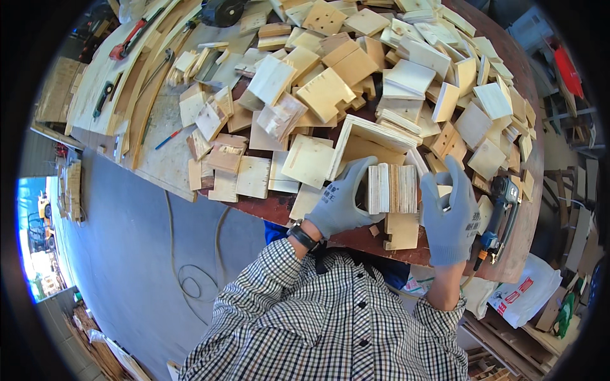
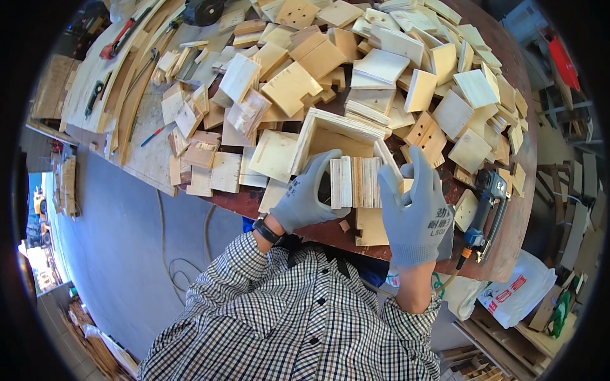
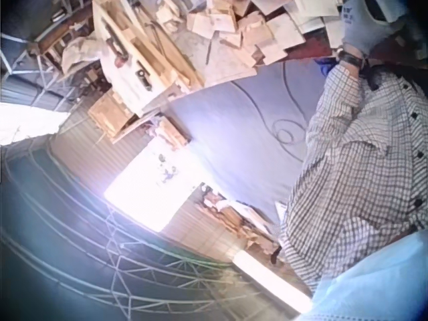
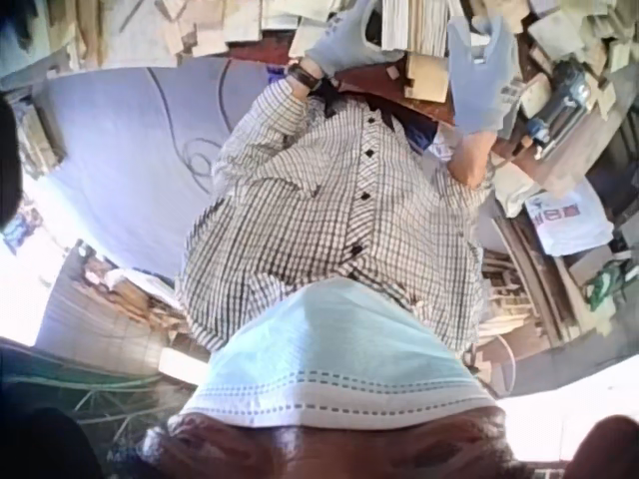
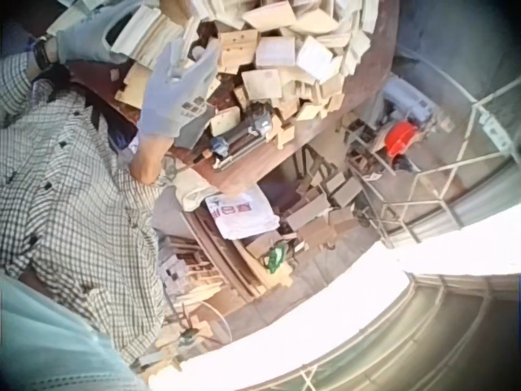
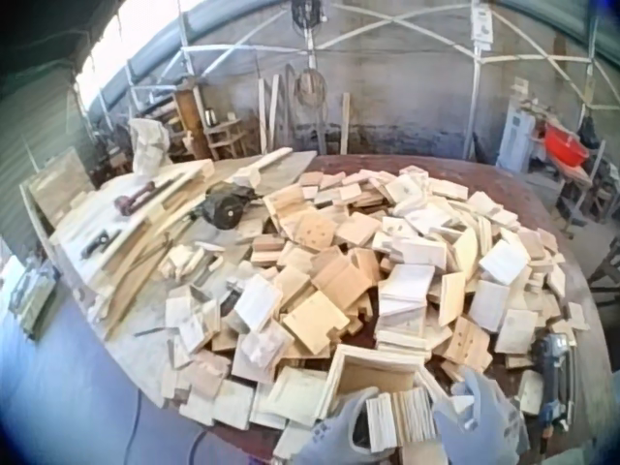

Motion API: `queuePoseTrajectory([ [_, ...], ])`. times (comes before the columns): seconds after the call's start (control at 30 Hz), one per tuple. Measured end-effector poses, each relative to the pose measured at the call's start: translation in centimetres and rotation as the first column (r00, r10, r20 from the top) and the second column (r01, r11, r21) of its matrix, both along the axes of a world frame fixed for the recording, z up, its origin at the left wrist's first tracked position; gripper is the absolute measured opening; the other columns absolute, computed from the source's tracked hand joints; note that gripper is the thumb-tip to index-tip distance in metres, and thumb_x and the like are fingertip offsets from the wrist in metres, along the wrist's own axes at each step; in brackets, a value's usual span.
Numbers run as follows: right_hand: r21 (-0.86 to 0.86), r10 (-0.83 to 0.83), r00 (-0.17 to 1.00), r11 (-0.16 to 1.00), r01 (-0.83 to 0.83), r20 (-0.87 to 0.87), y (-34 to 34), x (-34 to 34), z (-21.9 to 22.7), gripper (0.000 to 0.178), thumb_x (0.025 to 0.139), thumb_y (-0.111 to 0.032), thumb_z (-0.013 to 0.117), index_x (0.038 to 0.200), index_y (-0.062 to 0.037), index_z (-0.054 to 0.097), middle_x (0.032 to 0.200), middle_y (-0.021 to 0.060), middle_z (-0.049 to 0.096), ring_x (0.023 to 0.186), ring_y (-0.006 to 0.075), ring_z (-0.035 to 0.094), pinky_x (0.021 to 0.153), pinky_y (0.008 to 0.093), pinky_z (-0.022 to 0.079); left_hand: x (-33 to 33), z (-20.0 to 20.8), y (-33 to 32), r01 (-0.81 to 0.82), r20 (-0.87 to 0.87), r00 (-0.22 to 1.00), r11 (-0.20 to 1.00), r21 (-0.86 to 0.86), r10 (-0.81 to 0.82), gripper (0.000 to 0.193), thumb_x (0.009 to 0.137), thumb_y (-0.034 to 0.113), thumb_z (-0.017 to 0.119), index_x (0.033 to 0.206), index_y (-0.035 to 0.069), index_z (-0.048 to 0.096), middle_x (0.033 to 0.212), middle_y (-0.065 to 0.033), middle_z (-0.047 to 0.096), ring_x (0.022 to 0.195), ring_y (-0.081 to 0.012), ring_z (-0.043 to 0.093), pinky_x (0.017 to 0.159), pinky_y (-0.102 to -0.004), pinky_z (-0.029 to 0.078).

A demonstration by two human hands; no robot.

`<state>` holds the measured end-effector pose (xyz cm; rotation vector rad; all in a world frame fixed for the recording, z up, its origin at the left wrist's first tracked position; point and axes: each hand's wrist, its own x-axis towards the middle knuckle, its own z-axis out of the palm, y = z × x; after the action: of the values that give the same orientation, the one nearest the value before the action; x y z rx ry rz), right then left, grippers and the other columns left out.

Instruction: The person assembles small wooden boxes by hand, picking up pre-cut wooden pieces from a pile, aligning them, and fitting them together. The person repeatedly handles multiple pieces, stacks them, and places completed boxes on the table.

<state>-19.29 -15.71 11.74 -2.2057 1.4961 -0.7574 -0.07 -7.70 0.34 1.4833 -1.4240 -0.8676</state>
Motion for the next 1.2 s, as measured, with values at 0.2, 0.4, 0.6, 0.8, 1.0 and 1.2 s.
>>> queuePoseTrajectory([
  [0.2,0.062,0.089,0.947,0.995,-0.074,-0.307,-2.4,3.8,1.4,0.040,0.103,-0.043,0.062,0.112,-0.0056,0.072,0.087,0.0184,0.073,0.082,0.0395,0.072,0.074,0.0489,0.055,-0.1,-0.3,0.4,-0.006,-0.037,0.999,1.000,0.007,0.006,0.104,0.074,0.033,0.091,0.158,0.006,0.037,0.151,-0.0212,0.051,0.138,-0.0391,0.054,0.117,-0.0432,0.045],
  [0.4,0.135,0.200,0.930,0.977,-0.165,-0.308,-5.0,5.2,2.6,0.038,0.106,-0.042,0.055,0.098,-0.0073,0.069,0.093,0.0214,0.073,0.086,0.0450,0.069,0.075,0.0529,0.054,-0.6,-0.3,0.1,0.017,0.010,1.000,0.999,0.031,-0.017,0.105,0.075,0.037,0.091,0.159,0.005,0.036,0.155,-0.0230,0.048,0.138,-0.0396,0.055,0.116,-0.0449,0.046],
  [0.6,0.113,-0.020,0.912,0.991,0.073,-0.409,-8.9,0.7,3.7,0.039,0.106,-0.042,0.051,0.114,-0.0108,0.072,0.104,0.0206,0.075,0.099,0.0428,0.071,0.087,0.0512,0.055,-0.5,-0.6,0.2,-0.036,0.057,0.997,0.994,-0.106,0.042,0.104,0.072,0.032,0.091,0.157,0.003,0.038,0.149,-0.0225,0.052,0.137,-0.0398,0.054,0.115,-0.0451,0.046],
  [0.8,0.272,0.026,0.825,0.950,0.156,-0.564,-3.8,-0.9,2.3,0.057,0.102,-0.057,0.052,0.126,-0.0072,0.065,0.123,0.0212,0.073,0.111,0.0408,0.071,0.097,0.0497,0.054,-0.5,-1.3,-0.2,-0.010,0.032,0.999,0.995,-0.104,0.014,0.104,0.073,0.029,0.089,0.158,0.003,0.035,0.150,-0.0231,0.050,0.138,-0.0401,0.053,0.116,-0.0457,0.045],
  [1.0,0.332,0.133,0.953,0.942,-0.036,-0.273,0.0,-1.3,-1.0,0.056,0.101,-0.049,0.059,0.136,-0.0055,0.058,0.123,0.0224,0.071,0.116,0.0415,0.067,0.099,0.0498,0.053,-0.6,-1.1,-0.1,0.010,0.028,1.000,0.997,-0.081,-0.007,0.108,0.071,0.026,0.091,0.159,0.003,0.033,0.152,-0.0226,0.049,0.140,-0.0388,0.052,0.118,-0.0443,0.044],
  [1.2,0.347,0.178,0.959,0.933,-0.094,-0.218,0.1,-2.5,-1.6,0.049,0.101,-0.038,0.060,0.138,-0.0065,0.058,0.118,0.0225,0.070,0.109,0.0421,0.068,0.095,0.0505,0.054,-0.4,-1.4,0.0,0.007,0.031,0.999,0.999,-0.051,-0.005,0.118,0.068,0.023,0.093,0.164,0.003,0.027,0.157,-0.0203,0.045,0.147,-0.0357,0.046,0.123,-0.0431,0.038],
])
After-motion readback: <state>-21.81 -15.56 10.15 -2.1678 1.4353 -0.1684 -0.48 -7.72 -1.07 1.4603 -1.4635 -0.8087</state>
